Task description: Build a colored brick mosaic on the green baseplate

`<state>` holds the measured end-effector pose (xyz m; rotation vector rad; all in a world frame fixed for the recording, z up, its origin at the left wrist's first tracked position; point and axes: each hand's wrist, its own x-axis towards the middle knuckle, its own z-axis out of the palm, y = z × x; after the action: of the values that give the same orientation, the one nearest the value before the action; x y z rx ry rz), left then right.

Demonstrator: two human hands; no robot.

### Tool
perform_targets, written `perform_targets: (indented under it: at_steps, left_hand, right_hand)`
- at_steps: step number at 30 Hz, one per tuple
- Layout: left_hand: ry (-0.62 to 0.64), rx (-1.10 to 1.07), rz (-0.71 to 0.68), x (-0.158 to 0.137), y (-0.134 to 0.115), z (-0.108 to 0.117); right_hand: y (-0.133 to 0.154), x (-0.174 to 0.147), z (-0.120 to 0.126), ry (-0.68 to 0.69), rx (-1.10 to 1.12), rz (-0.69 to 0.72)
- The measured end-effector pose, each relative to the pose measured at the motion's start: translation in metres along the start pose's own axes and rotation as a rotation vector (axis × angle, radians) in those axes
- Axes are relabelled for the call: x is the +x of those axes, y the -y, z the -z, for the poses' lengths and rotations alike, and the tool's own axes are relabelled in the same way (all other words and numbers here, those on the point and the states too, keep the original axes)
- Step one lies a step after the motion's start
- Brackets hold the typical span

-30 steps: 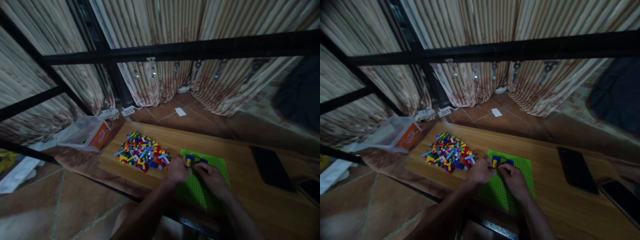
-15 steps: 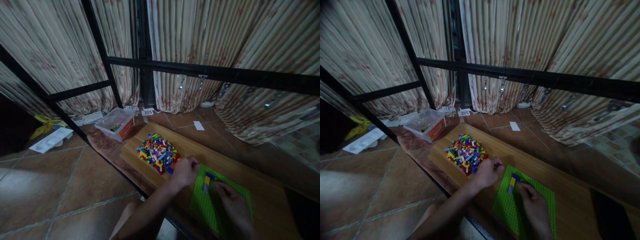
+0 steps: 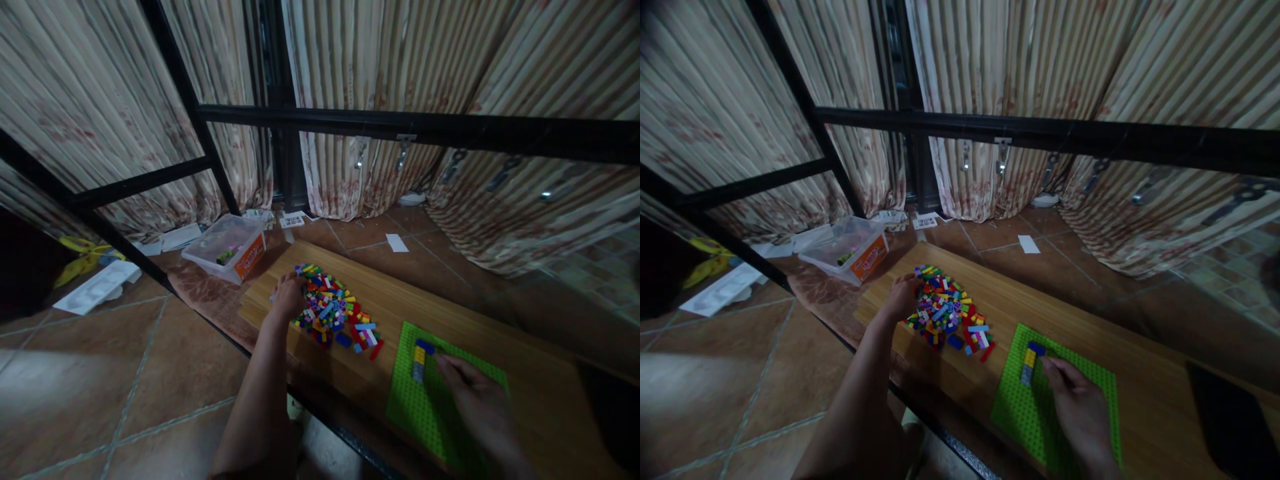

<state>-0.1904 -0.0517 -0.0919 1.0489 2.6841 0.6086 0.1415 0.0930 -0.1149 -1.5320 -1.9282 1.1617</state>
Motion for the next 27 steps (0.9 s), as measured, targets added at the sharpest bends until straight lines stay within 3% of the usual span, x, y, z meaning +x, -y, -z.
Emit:
perform_targets:
  at_steps: [4,9,13,16,19,24,27]
  left_hand:
    - [0.001,-0.006,-0.012,0.001,-0.002,-0.001]
    - [-0.052,-0.02,-0.052,-0.002,-0.006,0.017]
    - [-0.028,-0.306,-0.171,-0.014,-0.026,0.023]
    - [0.115,-0.608,-0.347,-0.03,-0.061,0.006]
    - [0.249,-0.688,-0.469,-0.054,-0.104,-0.022]
    - [0.319,-0.635,-0.591,-0.089,-0.15,-0.059]
    - [0.371,-0.594,-0.606,-0.099,-0.16,-0.067]
  right_hand:
    - [0.0,-0.002,0.002,-0.018,-0.007,0.007]
    - [-0.001,0.0,0.003,-0.039,0.026,0.028]
    - [0.0,0.002,0.005,-0.072,0.066,0.054]
    - [0.004,0.002,0.009,-0.093,0.153,0.033]
    - [0.011,-0.001,0.013,-0.054,0.327,0.016]
    - [0.021,-0.015,0.011,0.295,0.576,-0.014]
    - [0.022,-0.023,0.011,0.384,0.708,-0.051]
